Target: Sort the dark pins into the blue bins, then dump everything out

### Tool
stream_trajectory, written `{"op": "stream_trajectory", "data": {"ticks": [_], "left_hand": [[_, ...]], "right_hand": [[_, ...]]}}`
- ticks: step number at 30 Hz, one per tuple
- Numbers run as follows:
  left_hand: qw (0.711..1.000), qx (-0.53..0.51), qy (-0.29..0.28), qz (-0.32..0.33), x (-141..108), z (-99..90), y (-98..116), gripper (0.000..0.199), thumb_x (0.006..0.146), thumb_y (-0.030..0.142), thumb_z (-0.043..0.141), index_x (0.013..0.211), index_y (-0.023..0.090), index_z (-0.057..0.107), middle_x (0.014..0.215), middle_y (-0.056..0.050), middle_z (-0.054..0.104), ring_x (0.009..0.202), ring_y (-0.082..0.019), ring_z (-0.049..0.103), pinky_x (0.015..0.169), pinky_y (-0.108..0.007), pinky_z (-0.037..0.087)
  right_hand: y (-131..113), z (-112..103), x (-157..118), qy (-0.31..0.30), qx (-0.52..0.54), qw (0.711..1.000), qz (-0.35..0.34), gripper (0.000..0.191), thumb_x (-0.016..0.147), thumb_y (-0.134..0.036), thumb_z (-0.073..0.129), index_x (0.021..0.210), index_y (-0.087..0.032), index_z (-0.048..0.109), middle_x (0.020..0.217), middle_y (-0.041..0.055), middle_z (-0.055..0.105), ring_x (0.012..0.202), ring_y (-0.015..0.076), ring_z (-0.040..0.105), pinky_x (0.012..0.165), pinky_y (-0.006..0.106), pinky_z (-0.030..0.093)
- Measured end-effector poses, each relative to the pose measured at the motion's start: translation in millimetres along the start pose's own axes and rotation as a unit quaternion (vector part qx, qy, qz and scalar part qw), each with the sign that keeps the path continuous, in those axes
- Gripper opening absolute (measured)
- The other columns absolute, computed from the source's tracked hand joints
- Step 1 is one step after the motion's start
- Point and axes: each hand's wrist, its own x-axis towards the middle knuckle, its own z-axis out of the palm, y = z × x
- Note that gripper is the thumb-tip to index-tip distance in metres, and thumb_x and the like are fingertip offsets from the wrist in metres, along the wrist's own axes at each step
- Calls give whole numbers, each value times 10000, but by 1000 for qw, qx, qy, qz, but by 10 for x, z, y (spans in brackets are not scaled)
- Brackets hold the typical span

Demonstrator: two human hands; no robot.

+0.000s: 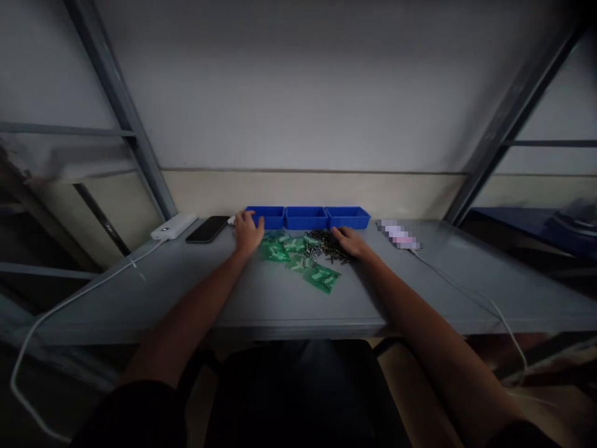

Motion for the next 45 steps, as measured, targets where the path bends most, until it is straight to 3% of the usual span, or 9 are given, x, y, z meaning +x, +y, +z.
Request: {"op": "stream_trajectory", "data": {"ticks": [2,4,10,14,25,34,40,45], "left_hand": [[996,-17,-59,72,-120,-38,93,349,818,390,431,1040,160,569,1135,-121,524,1090,-239,459,956,-360,339],[988,-21,-110,104,-190,-43,201,378,842,437,368,1025,191,588,1110,-91,559,1069,-220,479,943,-345,344],[948,30,-309,67,-230,130,465,597,745,657,361,1117,242,577,1173,-101,568,1100,-280,480,931,-397,323],[929,61,-355,86,-298,181,483,658,710,714,327,1180,304,536,1292,-89,484,1195,-349,384,966,-513,234],[925,65,-361,100,-434,33,487,624,755,692,239,1172,338,538,1299,-48,482,1213,-325,366,999,-556,154],[929,16,-353,108,-440,22,473,493,782,597,351,1080,293,601,1225,-82,539,1162,-326,420,978,-527,217],[952,-45,-285,105,-432,89,417,330,793,323,463,1096,251,573,1131,-76,596,1041,-232,526,899,-356,370],[976,-69,-203,34,-349,63,383,328,747,188,478,1045,233,606,1011,-64,645,969,-234,560,865,-376,397]], "right_hand": [[-15,48,18,12,-5,1000,-8,581,855,-560,258,1135,-135,540,1133,144,555,1059,224,494,890,313,358],[-31,93,71,18,-20,1000,-11,588,855,-556,265,1171,-126,513,1188,160,512,1099,233,467,924,325,335],[-118,166,318,-27,-90,995,23,671,792,-643,321,1168,-124,520,1160,171,527,1078,265,484,910,344,346],[-147,220,314,-44,-140,989,29,706,793,-657,285,1172,-113,529,1210,200,481,1090,298,473,908,372,343],[-294,201,77,-58,-147,987,5,639,818,-619,291,1186,-145,511,1253,165,482,1125,295,457,897,374,344],[-336,213,-1,-80,-10,995,-56,631,768,-610,435,1232,-185,479,1212,109,542,1057,253,526,875,339,396],[-412,185,-41,-99,17,992,-77,560,743,-564,518,1181,-215,539,1199,88,556,1055,266,524,893,360,392],[-469,162,-80,-135,37,985,-103,590,732,-578,522,1212,-233,519,1217,81,544,1079,270,510,921,384,378]]}}
